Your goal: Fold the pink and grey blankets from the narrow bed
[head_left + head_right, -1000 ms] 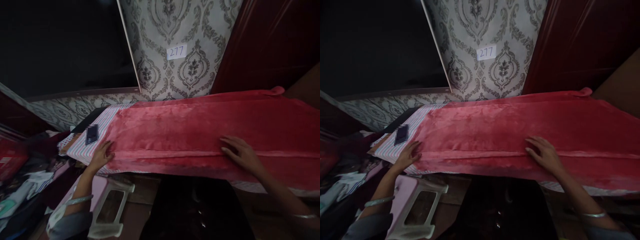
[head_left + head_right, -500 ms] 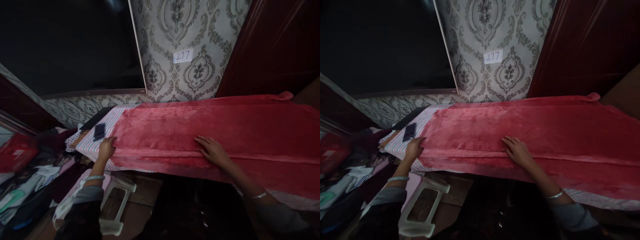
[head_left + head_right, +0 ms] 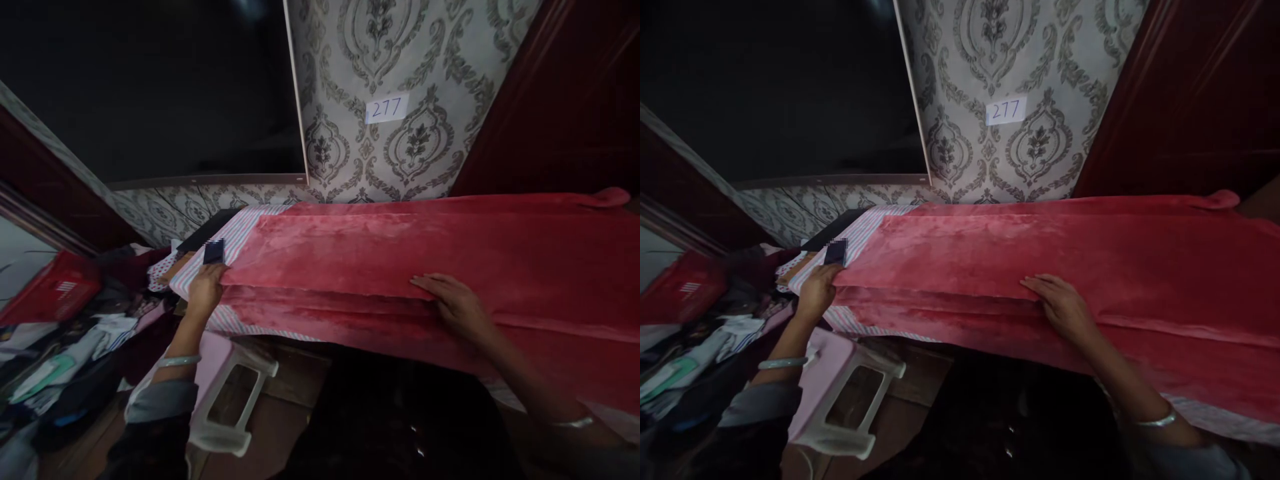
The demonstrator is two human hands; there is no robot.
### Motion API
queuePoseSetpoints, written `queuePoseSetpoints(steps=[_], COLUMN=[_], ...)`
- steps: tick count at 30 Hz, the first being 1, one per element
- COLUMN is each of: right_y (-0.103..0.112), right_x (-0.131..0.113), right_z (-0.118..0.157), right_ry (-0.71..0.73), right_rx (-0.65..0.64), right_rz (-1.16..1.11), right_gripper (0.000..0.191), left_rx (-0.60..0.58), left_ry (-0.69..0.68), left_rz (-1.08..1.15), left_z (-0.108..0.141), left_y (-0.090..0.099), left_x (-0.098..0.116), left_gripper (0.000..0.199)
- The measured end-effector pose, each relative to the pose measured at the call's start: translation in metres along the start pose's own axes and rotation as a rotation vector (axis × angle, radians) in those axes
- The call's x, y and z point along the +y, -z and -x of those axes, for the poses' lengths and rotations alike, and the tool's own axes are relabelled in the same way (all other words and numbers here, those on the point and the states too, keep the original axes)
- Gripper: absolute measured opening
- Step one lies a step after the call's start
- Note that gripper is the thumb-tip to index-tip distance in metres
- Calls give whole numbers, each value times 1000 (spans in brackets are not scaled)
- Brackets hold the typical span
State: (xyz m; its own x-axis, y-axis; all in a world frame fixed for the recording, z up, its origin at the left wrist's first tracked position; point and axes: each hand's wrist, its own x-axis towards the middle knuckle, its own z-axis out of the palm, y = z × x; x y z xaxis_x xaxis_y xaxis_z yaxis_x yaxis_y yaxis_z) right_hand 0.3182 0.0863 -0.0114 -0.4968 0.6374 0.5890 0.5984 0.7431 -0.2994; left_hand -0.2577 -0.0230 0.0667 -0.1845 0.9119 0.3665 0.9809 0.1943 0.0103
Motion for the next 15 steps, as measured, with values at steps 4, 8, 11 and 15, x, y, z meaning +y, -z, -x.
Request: queuePoseSetpoints(steps=[4,8,11,15], right_y=[-17,-24,-24,-16], right_x=[14,18,13,-2], right_z=[21,28,29,31], right_ry=[16,16,2,-25], right_rx=[-94,-96,-93,-97], right_rz=[39,60,50,-14], right_gripper=[50,49,47,37], left_rx=[-136,-143,-170,-209], left_ry=[-6,24,30,5], left_rz=[9,-27,-38,-25], left_z=[22,27,25,23], left_y=[-21,-29,-27,-26], left_x=[6,7,2,-12], left_gripper=[61,62,58,54])
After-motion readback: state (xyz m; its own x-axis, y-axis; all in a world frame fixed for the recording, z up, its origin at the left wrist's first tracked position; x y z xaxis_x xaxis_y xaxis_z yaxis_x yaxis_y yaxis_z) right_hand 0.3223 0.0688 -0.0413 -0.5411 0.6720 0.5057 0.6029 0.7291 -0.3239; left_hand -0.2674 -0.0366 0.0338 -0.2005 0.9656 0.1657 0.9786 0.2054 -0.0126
